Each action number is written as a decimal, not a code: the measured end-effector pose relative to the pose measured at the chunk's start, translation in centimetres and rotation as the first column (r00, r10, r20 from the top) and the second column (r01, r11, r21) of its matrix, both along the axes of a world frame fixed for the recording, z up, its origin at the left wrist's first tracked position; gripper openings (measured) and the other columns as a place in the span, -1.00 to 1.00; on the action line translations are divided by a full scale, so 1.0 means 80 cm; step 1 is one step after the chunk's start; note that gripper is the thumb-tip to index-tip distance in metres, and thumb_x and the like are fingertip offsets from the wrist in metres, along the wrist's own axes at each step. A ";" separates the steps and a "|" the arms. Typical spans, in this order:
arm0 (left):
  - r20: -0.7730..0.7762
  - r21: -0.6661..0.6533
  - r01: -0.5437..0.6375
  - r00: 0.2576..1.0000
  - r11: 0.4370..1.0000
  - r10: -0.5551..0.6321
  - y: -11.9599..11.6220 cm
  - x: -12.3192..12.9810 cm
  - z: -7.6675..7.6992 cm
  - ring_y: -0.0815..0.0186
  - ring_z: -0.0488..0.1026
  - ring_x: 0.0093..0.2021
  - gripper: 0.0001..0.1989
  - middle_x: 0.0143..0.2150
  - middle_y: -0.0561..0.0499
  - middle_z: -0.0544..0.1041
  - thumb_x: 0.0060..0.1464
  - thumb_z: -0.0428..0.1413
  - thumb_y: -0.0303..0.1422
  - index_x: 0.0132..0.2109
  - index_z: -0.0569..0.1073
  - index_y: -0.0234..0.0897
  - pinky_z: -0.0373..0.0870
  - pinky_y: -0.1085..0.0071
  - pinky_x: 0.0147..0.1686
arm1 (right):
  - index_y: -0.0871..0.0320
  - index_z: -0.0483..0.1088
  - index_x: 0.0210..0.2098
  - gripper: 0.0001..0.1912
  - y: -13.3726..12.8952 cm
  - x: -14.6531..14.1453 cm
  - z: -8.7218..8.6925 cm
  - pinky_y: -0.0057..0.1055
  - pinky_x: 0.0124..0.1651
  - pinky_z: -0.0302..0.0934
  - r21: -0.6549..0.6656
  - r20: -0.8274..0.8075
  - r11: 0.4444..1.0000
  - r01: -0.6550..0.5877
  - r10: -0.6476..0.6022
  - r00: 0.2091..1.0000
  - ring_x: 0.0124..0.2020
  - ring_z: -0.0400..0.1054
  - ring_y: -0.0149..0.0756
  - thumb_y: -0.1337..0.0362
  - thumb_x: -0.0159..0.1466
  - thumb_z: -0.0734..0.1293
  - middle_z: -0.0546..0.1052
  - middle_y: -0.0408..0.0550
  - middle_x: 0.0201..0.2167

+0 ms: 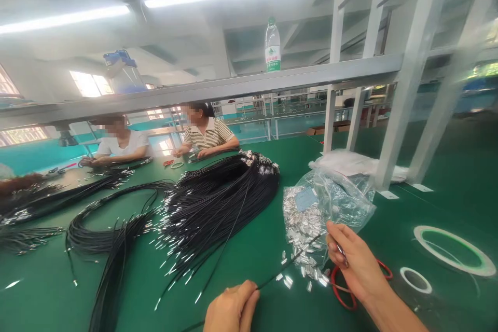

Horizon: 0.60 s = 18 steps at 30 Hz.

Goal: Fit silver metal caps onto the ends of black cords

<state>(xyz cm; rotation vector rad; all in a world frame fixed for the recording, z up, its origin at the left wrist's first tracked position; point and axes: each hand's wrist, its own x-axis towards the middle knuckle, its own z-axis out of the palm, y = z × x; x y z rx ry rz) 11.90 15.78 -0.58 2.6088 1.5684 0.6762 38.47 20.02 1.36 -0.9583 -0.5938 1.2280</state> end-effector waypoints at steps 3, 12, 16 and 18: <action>0.004 -0.001 -0.007 1.000 1.000 0.007 0.000 0.000 -0.002 0.39 0.41 -0.53 -0.70 -0.51 0.14 0.45 0.30 -0.19 -0.34 -0.39 0.30 -0.18 0.18 0.52 -0.51 | 0.18 0.17 -0.51 -0.42 0.000 -0.001 0.000 -0.59 -0.63 -0.19 -0.004 0.027 1.000 -0.006 0.006 1.000 -0.68 -0.04 -0.60 -0.05 -0.11 0.55 0.23 -0.24 -0.66; 0.019 -0.005 -0.043 0.999 0.999 0.043 0.001 0.001 -0.016 0.35 0.43 -0.51 -0.68 -0.51 0.11 0.45 0.30 -0.23 -0.33 -0.37 0.32 -0.18 0.16 0.48 -0.48 | 0.18 0.20 -0.48 -0.41 -0.004 -0.013 0.001 -0.58 -0.63 -0.28 -0.053 0.109 0.997 -0.047 0.053 0.993 -0.69 -0.07 -0.61 -0.07 -0.15 0.55 0.23 -0.25 -0.68; -0.027 -0.062 -0.043 0.999 0.997 0.041 -0.004 0.004 0.000 0.35 0.47 -0.45 -0.70 -0.47 0.10 0.49 0.29 -0.20 -0.35 -0.34 0.35 -0.18 0.19 0.49 -0.46 | 0.17 0.17 -0.46 -0.39 -0.011 -0.031 -0.003 -0.57 -0.61 -0.28 -0.093 0.108 0.980 -0.178 0.187 0.976 -0.70 -0.09 -0.61 -0.11 -0.13 0.53 0.21 -0.28 -0.70; -0.033 -0.073 -0.047 0.998 0.996 0.045 -0.007 0.006 0.007 0.35 0.46 -0.46 -0.71 -0.47 0.09 0.49 0.29 -0.18 -0.36 -0.35 0.35 -0.19 0.19 0.49 -0.47 | 0.17 0.18 -0.45 -0.41 -0.017 -0.041 -0.006 -0.56 -0.60 -0.29 -0.108 0.108 0.964 -0.244 0.255 0.961 -0.71 -0.11 -0.61 -0.11 -0.09 0.52 0.21 -0.28 -0.71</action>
